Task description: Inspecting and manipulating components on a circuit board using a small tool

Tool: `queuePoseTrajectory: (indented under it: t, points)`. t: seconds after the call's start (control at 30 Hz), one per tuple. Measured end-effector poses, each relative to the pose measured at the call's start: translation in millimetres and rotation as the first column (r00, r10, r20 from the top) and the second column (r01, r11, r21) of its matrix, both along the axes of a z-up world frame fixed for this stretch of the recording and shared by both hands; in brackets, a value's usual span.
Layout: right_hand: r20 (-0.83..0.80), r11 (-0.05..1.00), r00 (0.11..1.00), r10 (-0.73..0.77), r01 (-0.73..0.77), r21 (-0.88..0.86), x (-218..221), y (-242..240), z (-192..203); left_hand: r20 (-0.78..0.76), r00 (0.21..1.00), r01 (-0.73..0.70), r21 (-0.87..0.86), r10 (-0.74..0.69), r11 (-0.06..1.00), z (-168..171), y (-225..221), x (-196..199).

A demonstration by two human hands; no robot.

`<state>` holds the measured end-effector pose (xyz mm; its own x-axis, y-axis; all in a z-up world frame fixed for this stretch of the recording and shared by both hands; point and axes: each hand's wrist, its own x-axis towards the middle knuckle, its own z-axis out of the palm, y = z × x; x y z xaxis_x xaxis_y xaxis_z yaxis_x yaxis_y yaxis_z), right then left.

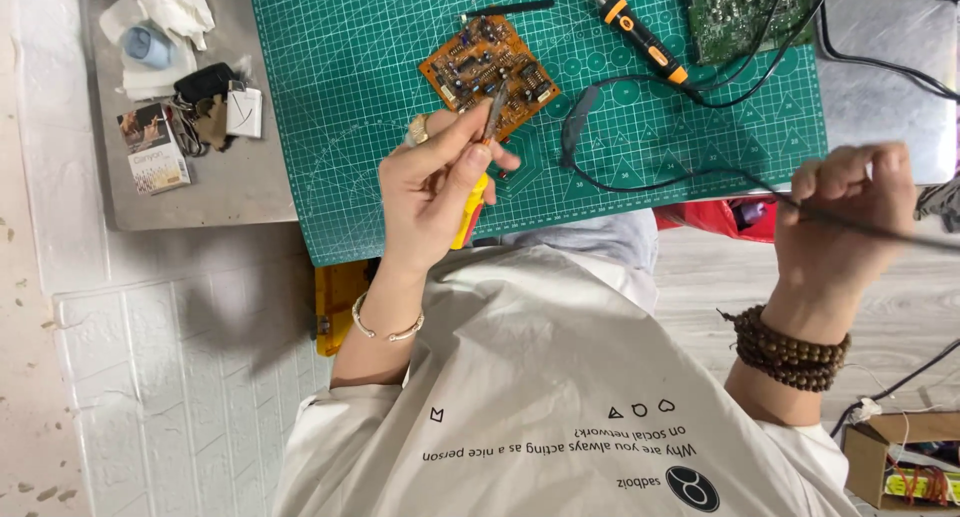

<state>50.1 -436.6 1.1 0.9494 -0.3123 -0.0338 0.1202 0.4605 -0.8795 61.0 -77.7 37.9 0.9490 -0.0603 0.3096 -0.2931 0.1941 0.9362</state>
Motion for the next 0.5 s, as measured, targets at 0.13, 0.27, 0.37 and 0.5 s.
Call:
queuePoseTrajectory:
  t: [0.13,0.27,0.37,0.5]
  points:
    - [0.18,0.932,0.921,0.345,-0.359,0.051,-27.0,-5.4,2.6,0.145,0.989,-0.05,0.093,0.036,0.994,15.5,17.8,-12.9]
    - [0.057,0.494,0.521,0.852,-0.762,-0.418,-30.9,16.5,32.3,0.284,0.959,-0.01,0.053,-0.005,0.999,21.2,50.5,-27.9]
    - [-0.303,0.194,0.428,0.852,-0.794,-0.576,-37.3,35.9,29.1,0.302,0.941,0.158,0.011,-0.154,0.987,19.1,89.1,-48.2]
    - [-0.334,0.545,0.825,0.456,-0.555,-0.629,-45.2,65.0,22.6,0.299,0.844,0.43,0.12,-0.446,0.895,31.9,127.5,-64.2]
